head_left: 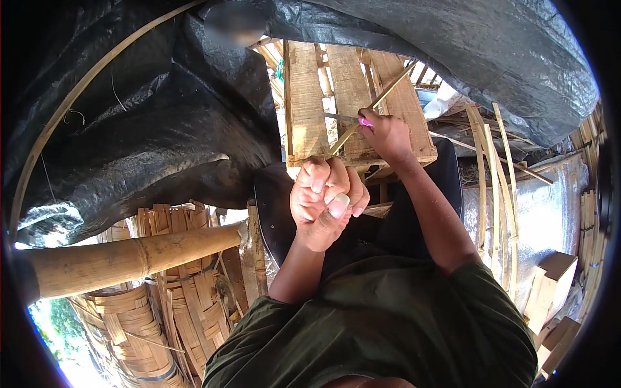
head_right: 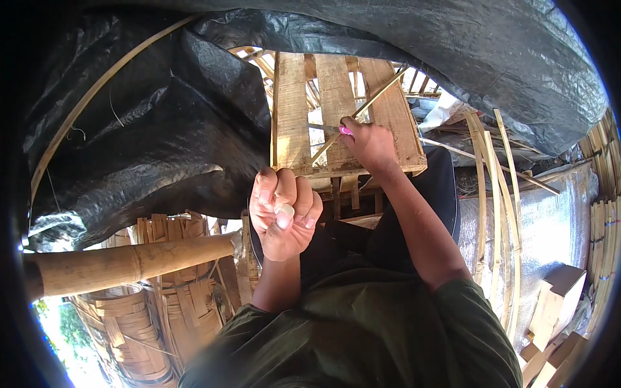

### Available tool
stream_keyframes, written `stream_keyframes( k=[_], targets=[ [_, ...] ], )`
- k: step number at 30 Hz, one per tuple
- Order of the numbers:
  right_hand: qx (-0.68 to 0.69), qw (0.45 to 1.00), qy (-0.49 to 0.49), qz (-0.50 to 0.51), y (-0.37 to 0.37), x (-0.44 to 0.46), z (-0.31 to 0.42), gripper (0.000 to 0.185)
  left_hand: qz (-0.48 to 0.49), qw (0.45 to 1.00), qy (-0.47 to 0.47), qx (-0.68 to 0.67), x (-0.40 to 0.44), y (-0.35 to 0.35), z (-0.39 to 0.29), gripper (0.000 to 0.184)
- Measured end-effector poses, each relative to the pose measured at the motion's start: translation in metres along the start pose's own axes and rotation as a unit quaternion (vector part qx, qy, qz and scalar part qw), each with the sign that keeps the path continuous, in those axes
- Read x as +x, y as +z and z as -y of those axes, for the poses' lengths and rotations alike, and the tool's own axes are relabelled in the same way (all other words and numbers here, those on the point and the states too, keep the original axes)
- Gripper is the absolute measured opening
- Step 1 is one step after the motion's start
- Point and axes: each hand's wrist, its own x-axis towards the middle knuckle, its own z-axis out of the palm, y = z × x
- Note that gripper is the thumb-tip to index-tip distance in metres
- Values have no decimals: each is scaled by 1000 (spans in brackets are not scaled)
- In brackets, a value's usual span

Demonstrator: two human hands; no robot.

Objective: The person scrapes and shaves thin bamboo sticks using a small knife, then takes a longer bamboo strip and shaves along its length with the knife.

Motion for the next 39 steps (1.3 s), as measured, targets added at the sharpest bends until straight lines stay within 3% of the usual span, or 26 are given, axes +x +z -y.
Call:
stream_keyframes(
  k=[13,21,34,39],
  targets=[
    [0,1000,9,2,0,-1,1,30,16,1000,-5,-10,0,-3,-2,41],
    [-12,1000,7,7,1,0,0,30,-3,998,61,16,5,-44,-22,41],
    [0,999,-29,-45,1,-3,0,26,-7,998,40,53,-4,-2,-17,41],
    [-4,999,-15,-38,-1,-3,3,25,42,995,53,74,-5,-1,-18,37]
  ],
)
